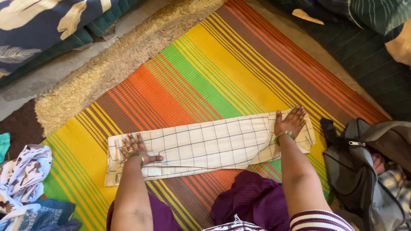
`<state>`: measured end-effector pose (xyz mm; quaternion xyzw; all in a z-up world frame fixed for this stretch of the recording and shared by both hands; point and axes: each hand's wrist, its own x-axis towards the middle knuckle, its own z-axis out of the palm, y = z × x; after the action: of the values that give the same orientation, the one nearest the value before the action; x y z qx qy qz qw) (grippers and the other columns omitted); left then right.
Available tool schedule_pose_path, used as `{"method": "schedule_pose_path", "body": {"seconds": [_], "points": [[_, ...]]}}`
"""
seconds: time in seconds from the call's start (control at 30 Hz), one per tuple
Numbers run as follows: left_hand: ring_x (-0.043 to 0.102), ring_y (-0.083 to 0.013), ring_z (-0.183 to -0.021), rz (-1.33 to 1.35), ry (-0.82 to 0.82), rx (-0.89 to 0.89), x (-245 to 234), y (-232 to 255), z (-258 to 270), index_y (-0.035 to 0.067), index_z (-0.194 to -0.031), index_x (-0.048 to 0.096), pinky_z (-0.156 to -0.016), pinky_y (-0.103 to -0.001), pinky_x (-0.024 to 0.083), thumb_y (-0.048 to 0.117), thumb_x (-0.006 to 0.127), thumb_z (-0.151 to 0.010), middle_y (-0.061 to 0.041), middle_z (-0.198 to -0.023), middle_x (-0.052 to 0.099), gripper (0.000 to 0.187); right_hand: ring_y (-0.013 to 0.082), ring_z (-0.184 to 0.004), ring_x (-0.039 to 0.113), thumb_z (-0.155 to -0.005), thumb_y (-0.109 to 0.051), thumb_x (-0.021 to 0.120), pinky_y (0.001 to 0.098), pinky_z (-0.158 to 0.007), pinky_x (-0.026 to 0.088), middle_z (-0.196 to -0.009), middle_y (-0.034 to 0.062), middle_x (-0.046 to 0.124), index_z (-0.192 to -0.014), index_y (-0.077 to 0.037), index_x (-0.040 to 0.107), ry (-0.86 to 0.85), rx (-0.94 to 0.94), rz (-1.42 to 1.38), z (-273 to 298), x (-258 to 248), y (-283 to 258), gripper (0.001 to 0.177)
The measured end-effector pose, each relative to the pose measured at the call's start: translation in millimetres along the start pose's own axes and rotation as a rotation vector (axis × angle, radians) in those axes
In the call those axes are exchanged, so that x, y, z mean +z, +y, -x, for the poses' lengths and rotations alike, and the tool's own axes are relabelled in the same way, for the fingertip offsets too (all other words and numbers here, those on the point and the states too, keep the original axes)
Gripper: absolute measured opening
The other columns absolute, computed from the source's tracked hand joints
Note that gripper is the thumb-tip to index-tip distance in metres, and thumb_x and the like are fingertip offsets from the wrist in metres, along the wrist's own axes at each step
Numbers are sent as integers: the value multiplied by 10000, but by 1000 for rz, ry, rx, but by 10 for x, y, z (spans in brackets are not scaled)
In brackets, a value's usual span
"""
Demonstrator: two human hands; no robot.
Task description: The person folds a white checkered shirt by hand on a colorful mat.
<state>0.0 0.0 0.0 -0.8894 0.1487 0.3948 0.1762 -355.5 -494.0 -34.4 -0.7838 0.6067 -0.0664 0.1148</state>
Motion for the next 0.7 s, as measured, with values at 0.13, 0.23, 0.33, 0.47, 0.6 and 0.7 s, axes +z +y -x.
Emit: {"method": "schedule_pose_path", "body": {"seconds": [0.13,0.23,0.33,0.47,0.6,0.7], "points": [[-389,-386,-1469,36,6,-16,7,-6,-21,210,-1568,-320,-1179,-624,-126,909,774,-537,-157,-1624,-405,1658,308,-1583,-12,-990,-604,370,485,-1263,7,-1718,157,30,-1630,-18,83,21,8,2,-38,-69,-23,914],[-384,-380,-1468,19,6,-34,3,21,-53,214,-1570,-325,-1183,-622,-113,922,764,-526,-152,-1625,-406,1666,309,-1586,-11,-1001,-598,367,490,-1267,6,-1720,164,35,-1632,-16,88,22,21,37,-102,-121,-69,903],[-392,-385,-1462,4,-8,-50,-1,30,-47,210,-1569,-334,-1175,-624,-116,927,766,-525,-159,-1619,-409,1678,299,-1586,-21,-990,-595,368,494,-1255,3,-1717,164,27,-1629,-23,87,4,44,37,-150,-161,-89,903],[-397,-383,-1464,10,-3,-52,17,23,-106,215,-1564,-333,-1175,-627,-121,928,768,-517,-155,-1620,-411,1678,301,-1582,-45,-1003,-585,354,489,-1256,-10,-1714,167,4,-1625,-16,77,18,33,19,-211,-102,-51,886],[-397,-384,-1463,35,31,-47,98,12,-170,214,-1564,-324,-1173,-633,-130,908,789,-514,-157,-1622,-402,1680,303,-1590,-64,-1017,-579,349,474,-1273,-20,-1719,176,-27,-1633,-20,74,-2,17,25,-229,-41,47,876],[-362,-386,-1478,12,40,-52,121,3,-206,214,-1576,-311,-1172,-650,-89,897,796,-510,-155,-1636,-371,1682,313,-1573,-98,-1023,-580,318,469,-1244,-35,-1704,179,-74,-1614,-7,38,-77,-14,67,-267,-64,108,870]]}}
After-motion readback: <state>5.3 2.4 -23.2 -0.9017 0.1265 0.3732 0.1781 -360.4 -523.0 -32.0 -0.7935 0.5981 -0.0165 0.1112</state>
